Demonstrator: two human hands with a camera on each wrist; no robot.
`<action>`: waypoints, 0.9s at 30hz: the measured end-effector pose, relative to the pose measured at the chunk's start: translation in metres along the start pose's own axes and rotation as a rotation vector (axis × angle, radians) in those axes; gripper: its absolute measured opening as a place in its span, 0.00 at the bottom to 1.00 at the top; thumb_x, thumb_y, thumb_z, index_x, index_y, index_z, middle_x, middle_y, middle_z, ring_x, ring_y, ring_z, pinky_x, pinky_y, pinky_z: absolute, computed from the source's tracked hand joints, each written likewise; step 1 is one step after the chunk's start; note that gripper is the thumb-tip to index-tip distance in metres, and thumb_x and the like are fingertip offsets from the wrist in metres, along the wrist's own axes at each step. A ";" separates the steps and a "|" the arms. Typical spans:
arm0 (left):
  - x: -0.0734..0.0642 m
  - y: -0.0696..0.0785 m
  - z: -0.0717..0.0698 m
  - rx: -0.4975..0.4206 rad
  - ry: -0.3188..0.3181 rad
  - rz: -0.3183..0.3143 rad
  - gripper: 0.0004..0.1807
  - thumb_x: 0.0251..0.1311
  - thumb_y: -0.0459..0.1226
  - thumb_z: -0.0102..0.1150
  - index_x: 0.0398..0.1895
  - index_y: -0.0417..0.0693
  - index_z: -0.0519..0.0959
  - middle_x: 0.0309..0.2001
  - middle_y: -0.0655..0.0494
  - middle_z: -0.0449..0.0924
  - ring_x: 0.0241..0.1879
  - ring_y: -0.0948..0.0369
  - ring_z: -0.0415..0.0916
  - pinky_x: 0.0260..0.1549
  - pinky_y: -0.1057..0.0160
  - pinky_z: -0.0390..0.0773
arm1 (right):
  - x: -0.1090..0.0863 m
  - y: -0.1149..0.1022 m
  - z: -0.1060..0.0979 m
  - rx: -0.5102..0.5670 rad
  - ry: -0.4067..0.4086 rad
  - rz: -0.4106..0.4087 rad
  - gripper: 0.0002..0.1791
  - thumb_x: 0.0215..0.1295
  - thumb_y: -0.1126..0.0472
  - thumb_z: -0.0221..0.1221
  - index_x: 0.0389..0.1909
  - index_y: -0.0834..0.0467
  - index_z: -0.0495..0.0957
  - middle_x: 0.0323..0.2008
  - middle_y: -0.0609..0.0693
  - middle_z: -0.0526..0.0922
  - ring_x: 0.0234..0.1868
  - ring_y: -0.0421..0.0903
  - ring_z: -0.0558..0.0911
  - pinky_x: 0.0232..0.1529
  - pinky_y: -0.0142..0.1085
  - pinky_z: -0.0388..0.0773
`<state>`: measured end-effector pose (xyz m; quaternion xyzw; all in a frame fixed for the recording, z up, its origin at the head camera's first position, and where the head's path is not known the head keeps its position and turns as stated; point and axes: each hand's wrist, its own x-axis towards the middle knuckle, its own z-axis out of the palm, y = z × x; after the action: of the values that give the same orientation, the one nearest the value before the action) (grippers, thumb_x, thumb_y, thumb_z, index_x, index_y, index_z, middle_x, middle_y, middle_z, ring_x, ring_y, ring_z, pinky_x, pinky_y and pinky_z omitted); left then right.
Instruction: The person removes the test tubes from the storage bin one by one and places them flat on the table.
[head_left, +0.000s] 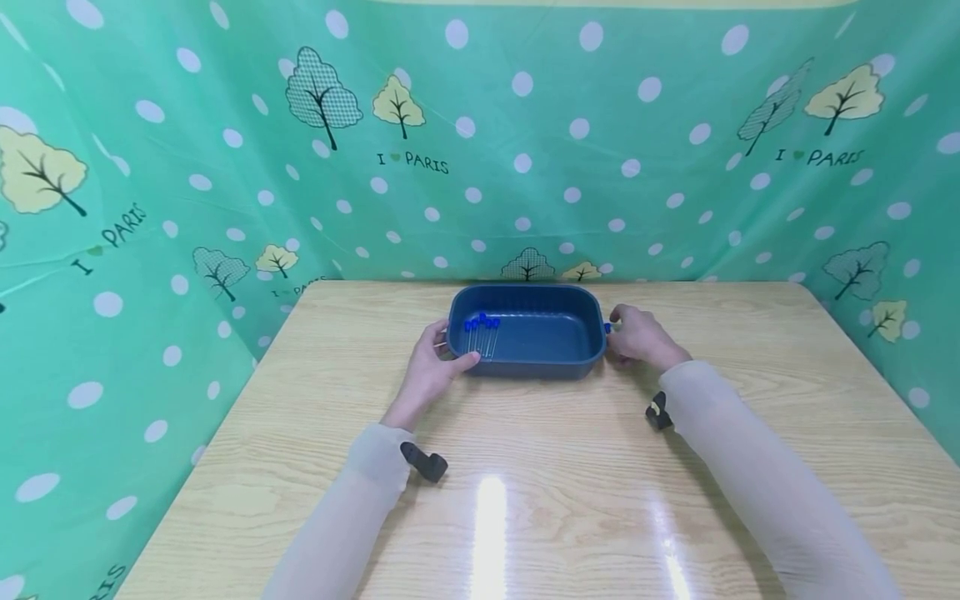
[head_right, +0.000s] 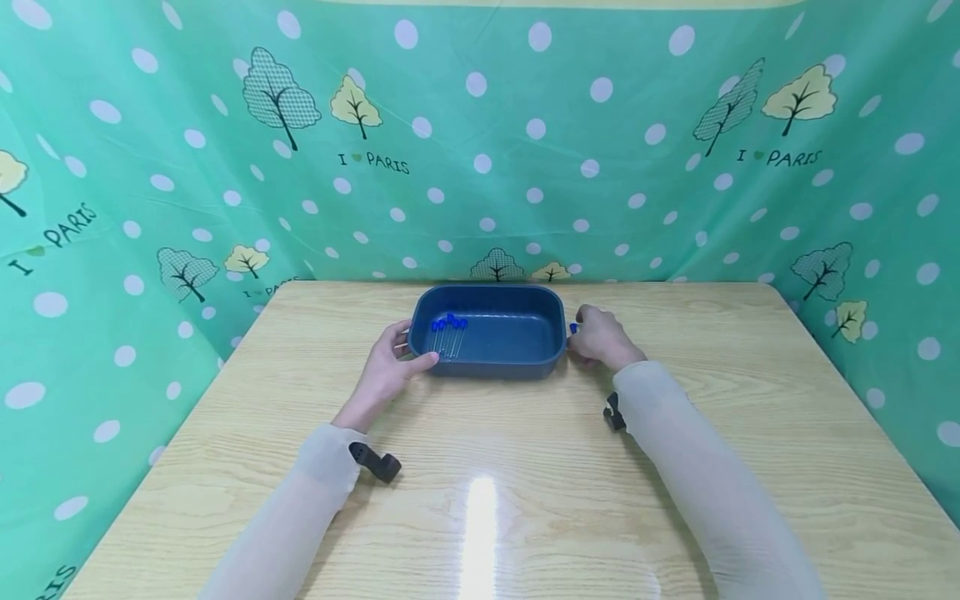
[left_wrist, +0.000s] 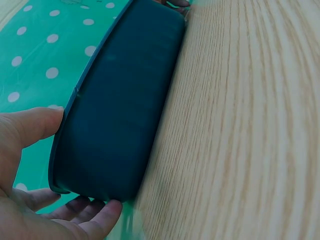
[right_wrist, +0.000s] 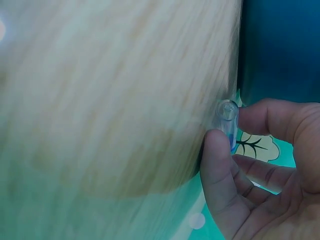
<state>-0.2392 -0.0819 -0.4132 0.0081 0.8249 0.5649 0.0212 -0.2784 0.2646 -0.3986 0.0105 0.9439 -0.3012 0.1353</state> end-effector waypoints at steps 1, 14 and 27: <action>0.000 0.000 0.000 0.001 0.000 0.001 0.44 0.52 0.42 0.71 0.70 0.48 0.58 0.64 0.44 0.66 0.61 0.49 0.66 0.60 0.49 0.68 | 0.000 0.000 0.000 -0.003 -0.001 0.001 0.30 0.62 0.65 0.51 0.64 0.71 0.58 0.26 0.59 0.81 0.22 0.48 0.81 0.26 0.39 0.80; 0.000 0.000 0.000 0.001 0.001 0.008 0.43 0.52 0.42 0.71 0.70 0.48 0.59 0.63 0.43 0.66 0.61 0.48 0.66 0.60 0.49 0.68 | 0.000 0.000 0.000 -0.003 -0.007 0.003 0.30 0.60 0.66 0.50 0.64 0.71 0.57 0.24 0.59 0.80 0.21 0.48 0.80 0.25 0.39 0.79; -0.001 0.001 -0.001 -0.012 -0.005 0.016 0.44 0.51 0.42 0.71 0.70 0.47 0.58 0.63 0.43 0.66 0.61 0.49 0.67 0.59 0.50 0.69 | 0.000 -0.002 0.000 -0.001 -0.002 0.024 0.30 0.62 0.65 0.51 0.64 0.69 0.57 0.24 0.59 0.80 0.22 0.49 0.81 0.27 0.40 0.80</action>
<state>-0.2380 -0.0824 -0.4123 0.0157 0.8214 0.5699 0.0187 -0.2790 0.2632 -0.3980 0.0214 0.9438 -0.2989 0.1397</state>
